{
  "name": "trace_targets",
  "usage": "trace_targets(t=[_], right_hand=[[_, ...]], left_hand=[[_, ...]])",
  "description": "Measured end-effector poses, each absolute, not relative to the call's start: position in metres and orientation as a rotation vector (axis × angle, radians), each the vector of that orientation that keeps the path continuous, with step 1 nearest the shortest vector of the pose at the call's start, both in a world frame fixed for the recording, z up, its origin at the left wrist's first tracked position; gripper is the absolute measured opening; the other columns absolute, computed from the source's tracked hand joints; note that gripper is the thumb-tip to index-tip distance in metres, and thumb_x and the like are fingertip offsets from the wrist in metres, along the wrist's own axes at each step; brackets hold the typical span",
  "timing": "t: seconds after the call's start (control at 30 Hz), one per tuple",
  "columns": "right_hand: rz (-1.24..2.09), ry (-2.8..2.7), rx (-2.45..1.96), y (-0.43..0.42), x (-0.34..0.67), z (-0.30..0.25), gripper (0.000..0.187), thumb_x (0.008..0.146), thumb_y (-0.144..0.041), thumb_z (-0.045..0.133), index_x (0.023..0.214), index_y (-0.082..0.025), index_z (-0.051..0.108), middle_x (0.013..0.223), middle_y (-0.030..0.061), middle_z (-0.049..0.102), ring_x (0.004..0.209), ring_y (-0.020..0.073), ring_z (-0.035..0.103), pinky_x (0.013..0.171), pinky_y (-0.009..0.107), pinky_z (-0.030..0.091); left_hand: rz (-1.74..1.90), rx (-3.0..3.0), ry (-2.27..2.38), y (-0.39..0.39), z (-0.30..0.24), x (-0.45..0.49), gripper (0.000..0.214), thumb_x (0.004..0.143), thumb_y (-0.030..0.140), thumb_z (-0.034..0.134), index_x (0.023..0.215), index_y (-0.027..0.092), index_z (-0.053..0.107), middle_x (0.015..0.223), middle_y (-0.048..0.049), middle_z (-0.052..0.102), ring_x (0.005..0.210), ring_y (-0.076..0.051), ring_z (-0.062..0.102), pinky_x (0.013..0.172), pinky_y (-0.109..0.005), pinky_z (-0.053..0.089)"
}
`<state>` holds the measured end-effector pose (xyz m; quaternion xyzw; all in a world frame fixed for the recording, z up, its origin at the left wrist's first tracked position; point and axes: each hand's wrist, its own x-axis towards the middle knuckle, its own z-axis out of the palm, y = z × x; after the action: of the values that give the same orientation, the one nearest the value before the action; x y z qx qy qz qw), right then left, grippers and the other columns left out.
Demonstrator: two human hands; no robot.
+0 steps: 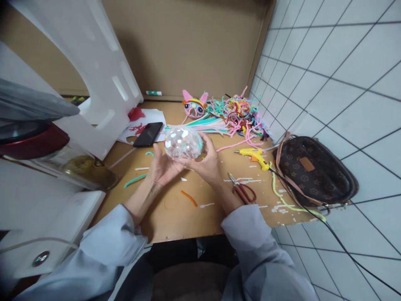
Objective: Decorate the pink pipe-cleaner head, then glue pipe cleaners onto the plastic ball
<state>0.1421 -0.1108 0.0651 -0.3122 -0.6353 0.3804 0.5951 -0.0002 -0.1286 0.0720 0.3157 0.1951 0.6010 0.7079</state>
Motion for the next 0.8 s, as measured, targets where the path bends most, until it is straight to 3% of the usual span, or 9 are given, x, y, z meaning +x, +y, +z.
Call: trace_targets(t=[0.23, 0.43, 0.63, 0.8], right_hand=[[0.924, -1.611, -0.66, -0.11, 0.146, 0.066, 0.095, 0.058, -0.048, 0.091, 0.139, -0.027, 0.046, 0.142, 0.0096, 0.053, 0.133, 0.028, 0.053, 0.114, 0.044, 0.045], [0.979, -1.685, -0.674, -0.109, 0.15, 0.067, 0.099, 0.063, -0.049, 0.088, 0.146, -0.028, 0.039, 0.149, 0.0099, 0.049, 0.137, 0.0292, 0.05, 0.114, 0.046, 0.046], [1.021, -1.72, -0.673, -0.108, 0.153, 0.065, 0.1, 0.068, -0.05, 0.084, 0.152, -0.027, 0.034, 0.156, 0.0101, 0.043, 0.141, 0.0303, 0.047, 0.117, 0.048, 0.042], [1.01, -1.708, -0.698, -0.105, 0.153, 0.064, 0.102, 0.065, -0.052, 0.086, 0.151, -0.029, 0.036, 0.153, 0.0086, 0.047, 0.139, 0.031, 0.049, 0.116, 0.049, 0.043]], left_hand=[[1.406, 0.803, 0.477, -0.128, 0.072, -0.008, 0.071, 0.05, 0.05, 0.093, 0.11, 0.02, 0.069, 0.122, -0.0097, 0.072, 0.132, -0.037, 0.057, 0.109, -0.053, 0.05], [1.423, 0.828, 0.484, -0.127, 0.07, -0.008, 0.07, 0.051, 0.05, 0.092, 0.108, 0.019, 0.068, 0.114, -0.0107, 0.074, 0.125, -0.036, 0.062, 0.104, -0.052, 0.054], [1.454, 0.838, 0.504, -0.125, 0.069, -0.005, 0.077, 0.051, 0.049, 0.092, 0.117, 0.022, 0.063, 0.117, -0.0088, 0.072, 0.125, -0.034, 0.062, 0.105, -0.049, 0.054], [1.437, 0.832, 0.519, -0.125, 0.069, -0.005, 0.078, 0.049, 0.05, 0.092, 0.114, 0.021, 0.062, 0.118, -0.0099, 0.072, 0.123, -0.034, 0.063, 0.105, -0.049, 0.053]])
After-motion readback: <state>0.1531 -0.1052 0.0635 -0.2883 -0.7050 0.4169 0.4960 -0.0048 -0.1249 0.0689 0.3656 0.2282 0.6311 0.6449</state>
